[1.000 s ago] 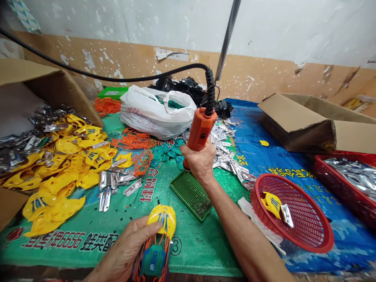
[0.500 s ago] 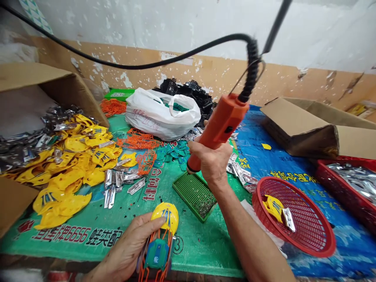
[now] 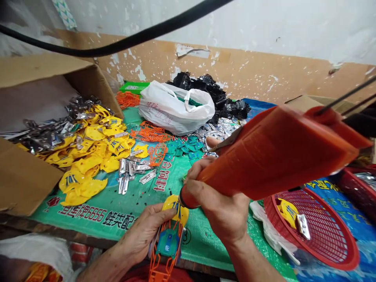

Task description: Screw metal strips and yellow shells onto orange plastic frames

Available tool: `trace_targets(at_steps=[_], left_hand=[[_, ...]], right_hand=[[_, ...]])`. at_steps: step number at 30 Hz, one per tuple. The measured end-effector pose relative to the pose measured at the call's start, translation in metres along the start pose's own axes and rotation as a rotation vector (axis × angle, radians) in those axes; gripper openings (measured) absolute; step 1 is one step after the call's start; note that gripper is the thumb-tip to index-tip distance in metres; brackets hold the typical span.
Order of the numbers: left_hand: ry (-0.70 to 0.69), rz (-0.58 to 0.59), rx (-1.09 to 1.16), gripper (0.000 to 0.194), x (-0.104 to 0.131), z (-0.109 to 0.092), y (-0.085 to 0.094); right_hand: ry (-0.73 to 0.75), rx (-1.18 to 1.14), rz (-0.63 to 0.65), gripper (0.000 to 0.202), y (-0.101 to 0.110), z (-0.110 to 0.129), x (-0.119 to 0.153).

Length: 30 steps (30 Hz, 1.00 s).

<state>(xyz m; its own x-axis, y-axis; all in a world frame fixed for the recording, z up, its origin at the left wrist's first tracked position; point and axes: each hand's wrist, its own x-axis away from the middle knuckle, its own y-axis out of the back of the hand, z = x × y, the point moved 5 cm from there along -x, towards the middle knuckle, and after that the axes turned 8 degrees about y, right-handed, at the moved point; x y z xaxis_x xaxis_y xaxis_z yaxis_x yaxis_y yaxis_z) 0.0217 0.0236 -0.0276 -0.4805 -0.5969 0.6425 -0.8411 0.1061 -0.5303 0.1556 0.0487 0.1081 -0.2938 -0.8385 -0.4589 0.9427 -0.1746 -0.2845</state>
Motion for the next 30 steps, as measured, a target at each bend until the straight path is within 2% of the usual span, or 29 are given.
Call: trace_targets(at_steps=[9,19,30], left_hand=[[-0.006,0.000,0.001,0.031,-0.002,0.002,0.003],[-0.014,0.020,0.016,0.033,-0.002,0.003,0.003],[-0.017,0.009,0.037,0.028,-0.002,0.001,-0.001]], right_hand=[[-0.037,0.111,-0.017,0.050,0.002,-0.010,0.001],[-0.031,0.139,0.035,0.023,0.000,-0.010,0.002],[-0.037,0.154,0.163,0.010,-0.001,-0.011,-0.003]])
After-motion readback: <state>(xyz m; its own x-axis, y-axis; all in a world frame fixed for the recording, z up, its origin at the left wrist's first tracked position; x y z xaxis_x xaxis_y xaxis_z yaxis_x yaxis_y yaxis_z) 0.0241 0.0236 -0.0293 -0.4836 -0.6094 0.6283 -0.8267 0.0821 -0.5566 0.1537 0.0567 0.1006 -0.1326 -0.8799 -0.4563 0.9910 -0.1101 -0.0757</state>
